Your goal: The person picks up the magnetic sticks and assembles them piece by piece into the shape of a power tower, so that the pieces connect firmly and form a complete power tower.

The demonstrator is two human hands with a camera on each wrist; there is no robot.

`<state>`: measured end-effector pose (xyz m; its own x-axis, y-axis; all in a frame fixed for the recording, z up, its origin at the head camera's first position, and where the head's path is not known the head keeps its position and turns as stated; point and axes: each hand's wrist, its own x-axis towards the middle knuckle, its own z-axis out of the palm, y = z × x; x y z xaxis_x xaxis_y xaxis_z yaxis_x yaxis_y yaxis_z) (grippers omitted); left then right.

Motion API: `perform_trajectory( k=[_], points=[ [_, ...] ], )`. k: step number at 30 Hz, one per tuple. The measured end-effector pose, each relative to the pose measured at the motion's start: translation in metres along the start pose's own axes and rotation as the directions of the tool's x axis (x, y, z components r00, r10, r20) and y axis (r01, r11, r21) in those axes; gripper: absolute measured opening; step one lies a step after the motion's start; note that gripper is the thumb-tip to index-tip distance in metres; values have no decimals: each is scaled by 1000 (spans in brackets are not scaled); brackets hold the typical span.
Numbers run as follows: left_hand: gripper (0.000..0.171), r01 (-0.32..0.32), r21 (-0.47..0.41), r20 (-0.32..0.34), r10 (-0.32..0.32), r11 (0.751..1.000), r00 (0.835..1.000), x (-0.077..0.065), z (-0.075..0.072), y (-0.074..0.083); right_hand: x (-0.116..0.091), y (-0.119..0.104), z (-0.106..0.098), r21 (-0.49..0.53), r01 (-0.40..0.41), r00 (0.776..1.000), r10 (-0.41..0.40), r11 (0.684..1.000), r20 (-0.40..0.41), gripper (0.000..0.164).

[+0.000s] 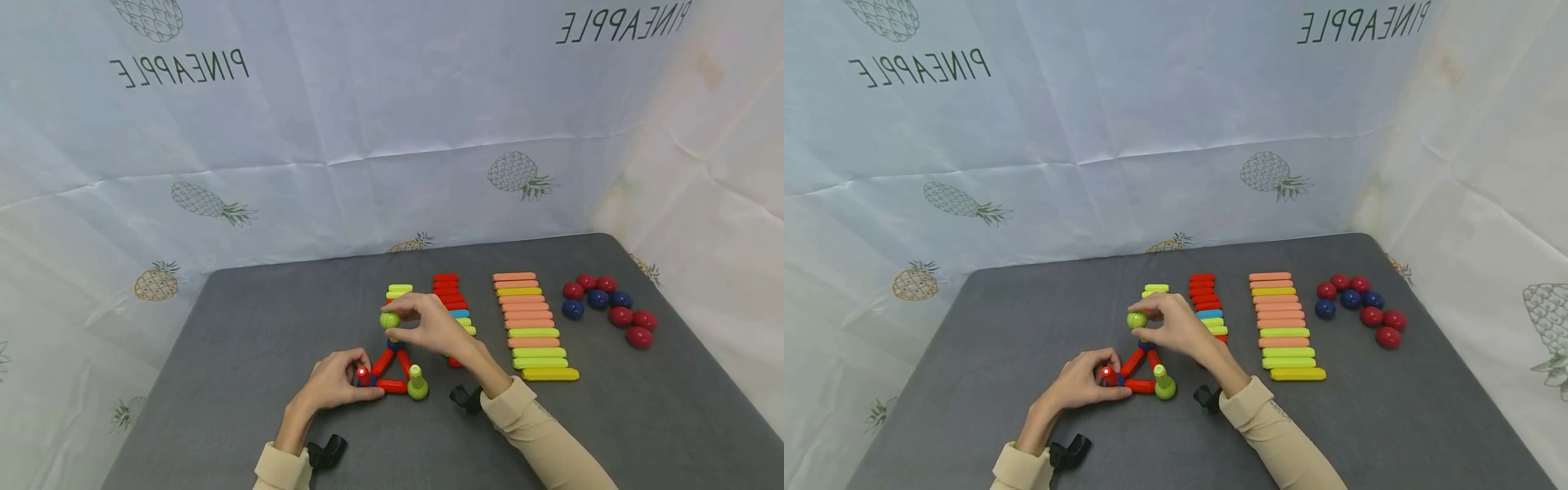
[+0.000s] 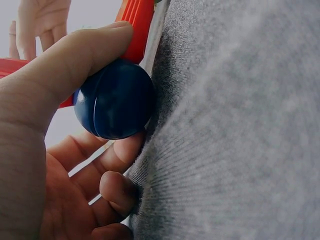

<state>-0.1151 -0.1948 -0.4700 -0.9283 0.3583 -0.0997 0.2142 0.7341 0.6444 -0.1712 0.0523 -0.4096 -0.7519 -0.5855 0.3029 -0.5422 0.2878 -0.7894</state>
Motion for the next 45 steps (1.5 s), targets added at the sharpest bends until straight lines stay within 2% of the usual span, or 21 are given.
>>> perform_trajectory(
  k=[11,21,27,32,35,37,42,45],
  points=[
    [36,0,-3,-2,0,1000,1000,-1,1,0,-3,-4,-1,-25,-25,1000,26,999,12,37],
    [36,-6,-3,-6,6,1000,1000,-2,0,-1,-6,-8,-3,-116,3,1000,-5,993,-14,39],
    [36,8,-2,-6,-8,1000,1000,-2,0,-2,-24,-8,-28,-193,-8,994,-13,981,-106,40],
    [36,18,5,-7,-18,1000,1000,-2,0,-1,-57,5,-65,-254,-100,975,44,962,-216,40],
    [36,14,11,-5,-13,1000,1000,-1,0,-1,-83,17,-91,-311,-163,951,65,936,-301,41],
    [36,10,11,-6,-10,1000,1000,0,0,-1,-100,25,-107,-367,-203,930,61,908,-362,42],
    [36,8,15,-8,-8,1000,1000,1,0,0,-142,46,-144,-490,-325,883,74,808,-464,43],
    [36,7,13,-5,-7,1000,1000,1,0,0,-166,59,-161,-515,-420,852,129,747,-507,42]
  ],
)
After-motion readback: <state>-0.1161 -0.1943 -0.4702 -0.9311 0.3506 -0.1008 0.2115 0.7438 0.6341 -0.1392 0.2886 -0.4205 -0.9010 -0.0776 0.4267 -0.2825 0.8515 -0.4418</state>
